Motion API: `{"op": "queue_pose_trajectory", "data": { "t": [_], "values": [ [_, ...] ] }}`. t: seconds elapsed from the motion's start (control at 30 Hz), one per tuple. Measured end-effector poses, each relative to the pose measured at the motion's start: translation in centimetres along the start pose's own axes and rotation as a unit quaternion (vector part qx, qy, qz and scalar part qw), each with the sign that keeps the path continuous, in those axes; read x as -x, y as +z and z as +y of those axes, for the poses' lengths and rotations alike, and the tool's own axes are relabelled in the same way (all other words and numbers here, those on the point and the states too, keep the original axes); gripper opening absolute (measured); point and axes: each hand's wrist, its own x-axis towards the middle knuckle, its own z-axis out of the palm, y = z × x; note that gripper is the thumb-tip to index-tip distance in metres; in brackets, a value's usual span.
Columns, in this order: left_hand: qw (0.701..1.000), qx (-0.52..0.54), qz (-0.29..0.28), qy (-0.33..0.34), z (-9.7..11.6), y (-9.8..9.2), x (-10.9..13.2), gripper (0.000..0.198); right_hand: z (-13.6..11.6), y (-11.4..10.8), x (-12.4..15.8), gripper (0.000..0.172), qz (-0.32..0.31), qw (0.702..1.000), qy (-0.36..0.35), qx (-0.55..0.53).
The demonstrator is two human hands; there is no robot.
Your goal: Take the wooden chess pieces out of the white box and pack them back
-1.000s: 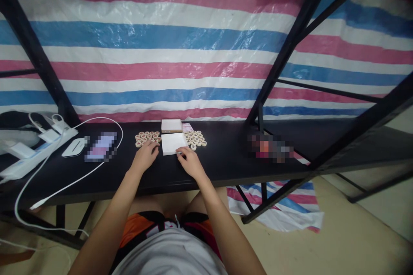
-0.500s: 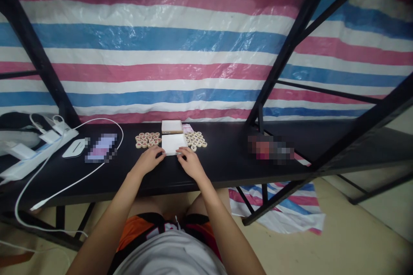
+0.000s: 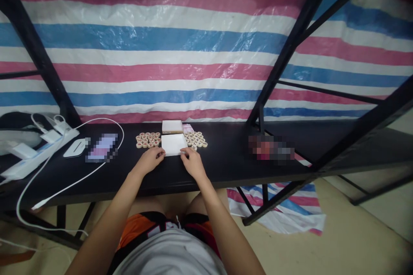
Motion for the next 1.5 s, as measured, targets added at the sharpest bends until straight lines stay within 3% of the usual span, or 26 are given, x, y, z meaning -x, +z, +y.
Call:
{"op": "queue_pose_trajectory", "data": {
  "t": [0.33, 0.57, 0.7, 1.03, 1.13, 1.3, 1.5],
  "values": [
    [1.0, 0.015, -0.019, 0.005, 0.0, 0.3, -0.1, 0.018, 0.0, 0.0, 0.0, 0.022, -0.022, 0.999, 0.019, 0.033],
    [0.996, -0.051, 0.043, 0.066, 0.7, 0.1, 0.1, 0.013, 0.3, -0.1, -0.1, 0.023, 0.01, 0.996, -0.028, -0.082],
    [0.992, -0.077, 0.052, 0.085, 1.0, -0.2, 0.3, 0.014, 0.2, -0.1, 0.0, 0.023, 0.019, 0.995, -0.04, -0.084],
    [0.999, -0.046, -0.003, 0.017, 1.5, -0.4, 0.5, 0.013, -0.6, -0.2, 0.3, 0.021, -0.022, 1.0, -0.017, 0.007],
    [0.999, -0.05, -0.005, 0.003, 1.5, -0.4, 0.5, 0.015, -0.7, -0.4, 0.2, 0.023, -0.004, 1.0, -0.011, -0.001],
    [0.998, -0.06, -0.008, -0.037, 1.6, -0.3, 0.6, 0.016, 0.8, -1.5, 0.1, 0.029, 0.081, 0.993, 0.045, 0.069],
    [0.996, -0.057, -0.015, -0.064, 2.0, -0.3, 0.6, 0.018, 2.6, -1.9, 0.3, 0.023, 0.043, 0.982, 0.046, 0.178]
  ]
}}
